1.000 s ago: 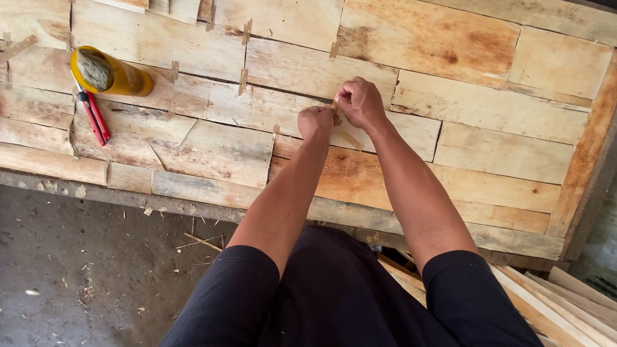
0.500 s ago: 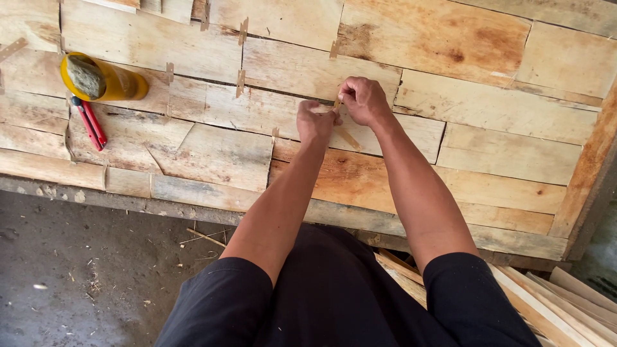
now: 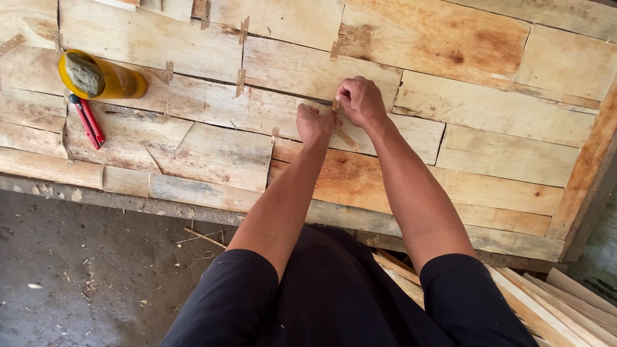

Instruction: Applying glue to thin wood strips and fitting them into gaps to assemble or repair a wooden panel.

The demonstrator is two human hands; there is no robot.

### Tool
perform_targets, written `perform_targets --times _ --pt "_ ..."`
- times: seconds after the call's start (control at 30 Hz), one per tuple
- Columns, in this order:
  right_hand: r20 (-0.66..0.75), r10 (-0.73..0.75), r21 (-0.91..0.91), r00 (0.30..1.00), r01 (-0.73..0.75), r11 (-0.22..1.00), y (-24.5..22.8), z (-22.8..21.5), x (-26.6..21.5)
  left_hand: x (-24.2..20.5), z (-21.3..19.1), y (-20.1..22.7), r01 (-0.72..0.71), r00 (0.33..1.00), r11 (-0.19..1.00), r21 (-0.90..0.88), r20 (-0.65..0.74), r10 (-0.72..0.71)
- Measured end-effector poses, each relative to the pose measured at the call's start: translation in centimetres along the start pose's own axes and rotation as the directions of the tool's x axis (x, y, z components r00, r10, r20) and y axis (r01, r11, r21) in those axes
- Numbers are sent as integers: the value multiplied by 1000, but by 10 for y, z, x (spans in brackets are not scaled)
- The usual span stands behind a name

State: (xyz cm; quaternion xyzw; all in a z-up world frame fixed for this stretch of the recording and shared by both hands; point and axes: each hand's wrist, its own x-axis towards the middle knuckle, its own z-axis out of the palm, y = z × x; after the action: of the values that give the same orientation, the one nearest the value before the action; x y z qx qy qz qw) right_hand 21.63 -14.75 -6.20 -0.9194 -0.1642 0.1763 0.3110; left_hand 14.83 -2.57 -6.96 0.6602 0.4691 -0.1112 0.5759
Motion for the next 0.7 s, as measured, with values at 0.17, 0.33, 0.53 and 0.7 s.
perform_targets --times 0.17,0.33,0.53,0.7 --pt "-21 -18 -17 1000 18 1000 0 0 1 -1 6 -3 -26 994 990 135 -98 39" --pt "6 -6 -37 1000 7 999 -4 -1 3 4 10 -11 -59 979 970 236 -175 102" --pt "12 -8 -53 1000 9 999 -4 2 4 0 5 1 -18 990 984 175 -133 41" --pt "-30 -7 -69 1000 5 998 -4 5 2 -1 4 4 57 997 992 109 -63 -50"
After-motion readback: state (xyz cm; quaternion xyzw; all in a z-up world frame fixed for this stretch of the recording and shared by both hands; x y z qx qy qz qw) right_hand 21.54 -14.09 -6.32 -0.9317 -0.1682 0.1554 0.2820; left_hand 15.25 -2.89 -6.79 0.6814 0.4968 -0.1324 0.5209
